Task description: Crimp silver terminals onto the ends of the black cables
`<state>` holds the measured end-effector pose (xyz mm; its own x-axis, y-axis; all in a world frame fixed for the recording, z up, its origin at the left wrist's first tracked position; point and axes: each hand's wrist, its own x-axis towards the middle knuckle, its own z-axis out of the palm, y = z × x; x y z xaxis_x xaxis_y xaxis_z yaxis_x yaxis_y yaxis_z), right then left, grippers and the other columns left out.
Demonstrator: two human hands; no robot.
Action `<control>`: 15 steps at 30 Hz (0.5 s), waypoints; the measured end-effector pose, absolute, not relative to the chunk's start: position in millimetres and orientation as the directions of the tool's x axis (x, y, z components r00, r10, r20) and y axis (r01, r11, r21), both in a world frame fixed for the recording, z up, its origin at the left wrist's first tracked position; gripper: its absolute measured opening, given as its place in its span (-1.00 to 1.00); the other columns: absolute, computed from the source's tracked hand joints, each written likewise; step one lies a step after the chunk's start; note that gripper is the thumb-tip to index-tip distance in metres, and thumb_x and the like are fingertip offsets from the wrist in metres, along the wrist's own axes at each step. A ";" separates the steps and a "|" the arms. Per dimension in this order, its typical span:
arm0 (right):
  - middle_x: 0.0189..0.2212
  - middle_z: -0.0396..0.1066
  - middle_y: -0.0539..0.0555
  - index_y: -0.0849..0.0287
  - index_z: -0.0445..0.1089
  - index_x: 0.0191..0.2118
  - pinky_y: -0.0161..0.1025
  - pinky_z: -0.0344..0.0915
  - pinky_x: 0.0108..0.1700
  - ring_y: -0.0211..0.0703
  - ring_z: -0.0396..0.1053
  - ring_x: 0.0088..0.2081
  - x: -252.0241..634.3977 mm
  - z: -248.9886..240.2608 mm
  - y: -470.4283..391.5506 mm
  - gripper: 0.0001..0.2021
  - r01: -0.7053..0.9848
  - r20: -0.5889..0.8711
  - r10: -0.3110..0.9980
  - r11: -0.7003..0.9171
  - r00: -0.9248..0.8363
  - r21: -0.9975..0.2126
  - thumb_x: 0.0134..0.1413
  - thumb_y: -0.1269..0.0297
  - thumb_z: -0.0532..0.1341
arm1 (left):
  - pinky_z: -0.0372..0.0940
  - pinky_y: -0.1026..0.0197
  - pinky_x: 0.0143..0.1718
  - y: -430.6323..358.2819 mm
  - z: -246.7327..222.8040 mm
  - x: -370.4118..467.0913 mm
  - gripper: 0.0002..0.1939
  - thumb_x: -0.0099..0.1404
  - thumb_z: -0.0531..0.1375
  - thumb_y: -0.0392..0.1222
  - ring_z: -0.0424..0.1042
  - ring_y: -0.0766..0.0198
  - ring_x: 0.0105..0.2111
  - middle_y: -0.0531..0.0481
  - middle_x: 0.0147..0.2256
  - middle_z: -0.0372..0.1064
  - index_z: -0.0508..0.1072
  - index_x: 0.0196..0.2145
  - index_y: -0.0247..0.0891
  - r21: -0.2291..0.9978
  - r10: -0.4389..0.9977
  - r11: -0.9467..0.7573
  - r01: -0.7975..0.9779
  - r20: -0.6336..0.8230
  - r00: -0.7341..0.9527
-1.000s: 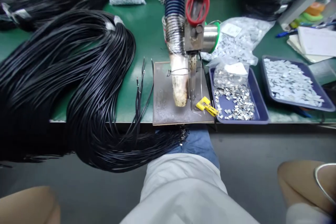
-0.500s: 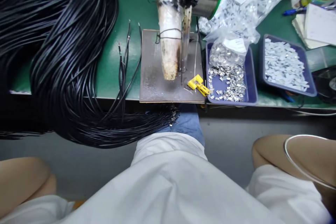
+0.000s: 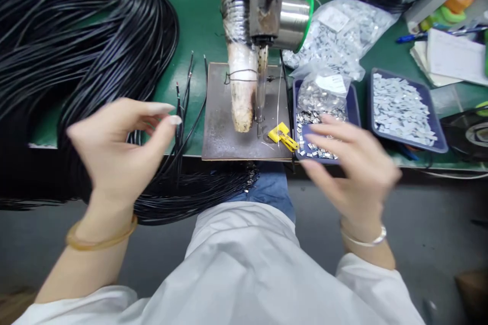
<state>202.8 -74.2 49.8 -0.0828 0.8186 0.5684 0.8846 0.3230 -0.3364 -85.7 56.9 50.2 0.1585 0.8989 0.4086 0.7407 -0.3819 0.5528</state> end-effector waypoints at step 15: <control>-0.51 0.43 -0.17 0.00 0.46 -0.30 -0.27 0.47 -0.29 -0.34 0.37 -0.49 187.2 43.1 -85.5 -0.87 0.687 0.615 0.787 0.476 -0.053 -0.549 0.21 0.41 0.23 | -0.08 0.28 -0.71 65.4 -1.2 -83.4 -0.84 0.03 0.28 -0.28 0.03 0.50 -0.77 0.32 -0.72 0.10 0.33 -0.46 -0.19 0.960 0.959 -0.261 0.101 0.270 -0.089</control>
<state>187.2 -85.5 43.1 -0.0528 0.7866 0.6152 0.6869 0.4758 -0.5494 -83.4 65.4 -1.2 -0.0886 0.9588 0.2698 0.1014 -0.2608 0.9601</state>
